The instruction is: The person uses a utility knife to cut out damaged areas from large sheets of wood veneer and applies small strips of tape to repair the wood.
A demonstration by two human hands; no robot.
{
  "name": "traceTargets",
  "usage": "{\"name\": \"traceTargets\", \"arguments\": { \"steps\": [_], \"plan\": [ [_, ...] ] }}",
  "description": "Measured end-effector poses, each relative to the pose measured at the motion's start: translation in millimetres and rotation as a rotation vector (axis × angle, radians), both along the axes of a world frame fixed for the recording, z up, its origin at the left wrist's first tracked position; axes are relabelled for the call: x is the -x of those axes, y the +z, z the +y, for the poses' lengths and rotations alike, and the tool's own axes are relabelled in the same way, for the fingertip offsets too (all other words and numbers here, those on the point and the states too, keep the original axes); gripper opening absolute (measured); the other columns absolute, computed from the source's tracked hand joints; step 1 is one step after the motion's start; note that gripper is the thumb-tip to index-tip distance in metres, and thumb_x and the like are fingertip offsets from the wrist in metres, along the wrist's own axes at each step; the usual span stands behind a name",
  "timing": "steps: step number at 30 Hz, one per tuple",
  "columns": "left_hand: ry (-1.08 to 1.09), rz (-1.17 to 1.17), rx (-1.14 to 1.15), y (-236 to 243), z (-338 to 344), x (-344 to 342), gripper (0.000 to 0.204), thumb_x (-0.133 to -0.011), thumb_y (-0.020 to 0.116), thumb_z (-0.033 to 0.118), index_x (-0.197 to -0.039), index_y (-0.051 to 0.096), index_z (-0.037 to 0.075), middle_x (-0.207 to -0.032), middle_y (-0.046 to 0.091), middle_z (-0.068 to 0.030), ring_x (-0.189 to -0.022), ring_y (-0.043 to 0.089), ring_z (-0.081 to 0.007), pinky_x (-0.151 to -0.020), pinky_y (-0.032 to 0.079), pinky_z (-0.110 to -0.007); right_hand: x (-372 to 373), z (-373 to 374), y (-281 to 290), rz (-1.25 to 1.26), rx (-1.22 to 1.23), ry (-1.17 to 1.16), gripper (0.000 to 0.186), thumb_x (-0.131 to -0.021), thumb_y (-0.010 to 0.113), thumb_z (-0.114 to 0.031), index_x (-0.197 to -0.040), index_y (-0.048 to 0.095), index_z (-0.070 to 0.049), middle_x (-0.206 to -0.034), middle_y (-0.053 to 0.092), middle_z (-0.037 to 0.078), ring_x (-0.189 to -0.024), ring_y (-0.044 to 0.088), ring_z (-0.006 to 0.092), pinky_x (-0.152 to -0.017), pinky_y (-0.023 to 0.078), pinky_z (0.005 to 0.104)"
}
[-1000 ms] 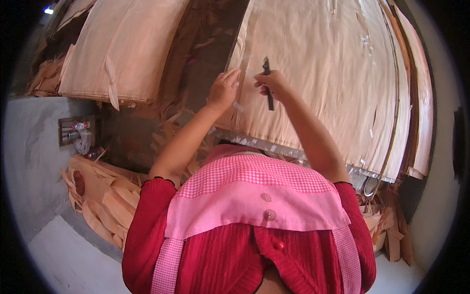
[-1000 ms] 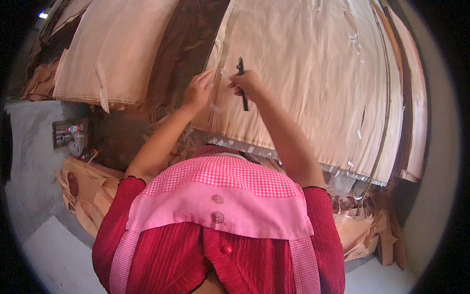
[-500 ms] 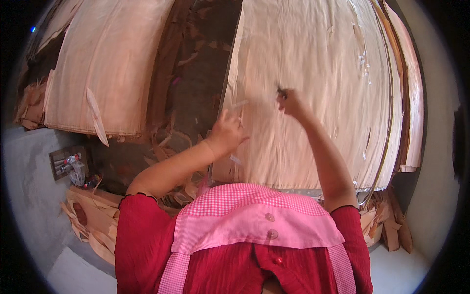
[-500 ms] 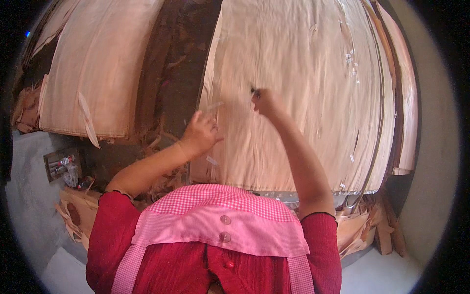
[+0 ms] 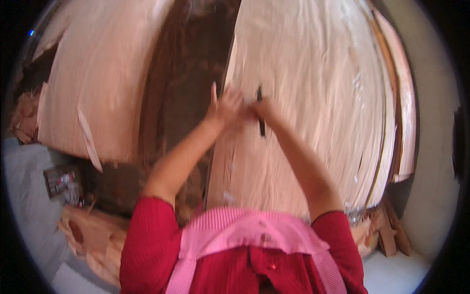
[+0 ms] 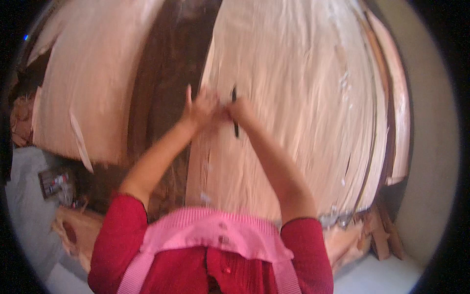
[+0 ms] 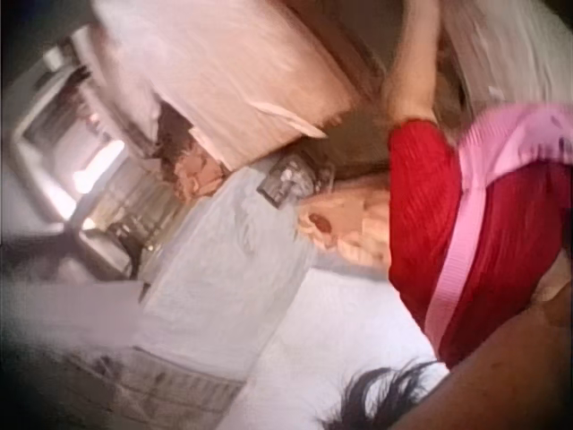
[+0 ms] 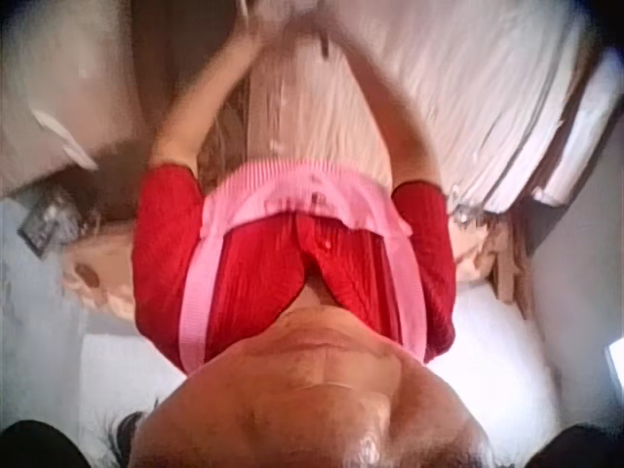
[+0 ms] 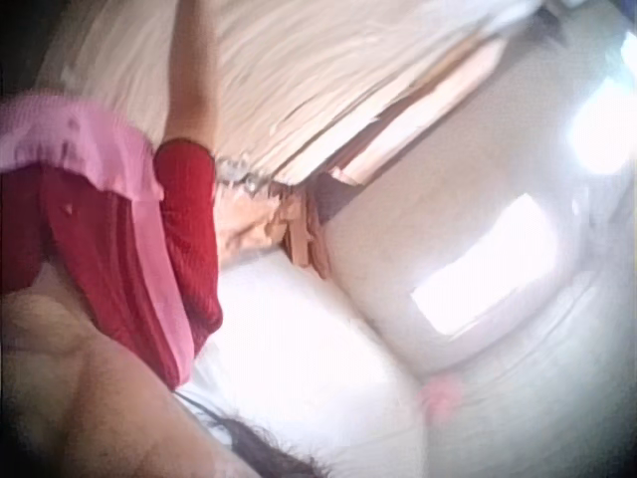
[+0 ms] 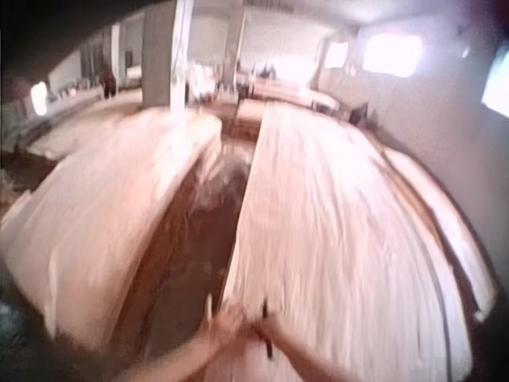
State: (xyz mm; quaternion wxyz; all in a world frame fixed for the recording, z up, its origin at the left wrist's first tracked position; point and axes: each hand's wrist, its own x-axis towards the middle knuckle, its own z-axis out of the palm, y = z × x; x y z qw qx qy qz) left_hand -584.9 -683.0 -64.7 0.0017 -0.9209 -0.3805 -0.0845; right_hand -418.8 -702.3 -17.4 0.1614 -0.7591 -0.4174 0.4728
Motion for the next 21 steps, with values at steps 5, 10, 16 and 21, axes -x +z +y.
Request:
{"name": "traceTargets", "arguments": {
  "steps": [5,10,16,21],
  "plan": [
    [-0.001,-0.007,0.293,20,3,-4,0.052,-0.080,0.049,0.030,-0.126,0.038,0.009,-0.136,0.032,-0.0060,-0.128,0.023,-0.0296,-0.101,0.012,-0.057,-25,16,30,-0.523,-0.236,0.184,0.015,-0.078,0.053,-0.015,-0.085,0.061,-0.005,-0.077,0.063,0.011,-0.074,0.062,0.0213,-0.057,0.047,0.0315],
    [0.260,-0.656,0.268,12,-81,52,0.064,-0.074,0.062,0.022,-0.128,0.033,0.004,-0.136,0.028,-0.0157,-0.126,0.024,-0.0340,-0.101,0.021,-0.044,-42,-116,45,0.391,-0.099,-0.150,0.020,-0.077,0.062,-0.017,-0.093,0.058,-0.006,-0.081,0.061,0.003,-0.066,0.061,0.0145,-0.049,0.045,0.0260],
    [0.517,-0.413,0.523,-8,-268,117,0.053,-0.072,0.064,0.019,-0.120,0.047,0.005,-0.137,0.025,-0.0182,-0.122,0.028,-0.0397,-0.101,0.027,-0.044,-23,-300,29,0.547,0.059,-0.225,0.018,-0.080,0.058,-0.017,-0.092,0.059,-0.003,-0.080,0.064,0.006,-0.064,0.059,0.0126,-0.052,0.042,0.0236],
    [0.561,-0.872,0.626,-1,-308,117,0.052,-0.073,0.059,0.008,-0.122,0.042,0.003,-0.117,0.048,-0.0186,-0.109,0.047,-0.0263,-0.090,0.039,-0.036,5,-352,27,0.776,-0.002,-0.305,0.022,-0.080,0.056,-0.010,-0.100,0.052,0.000,-0.090,0.063,0.012,-0.059,0.056,0.0126,-0.053,0.046,0.0241]
  ]
}}
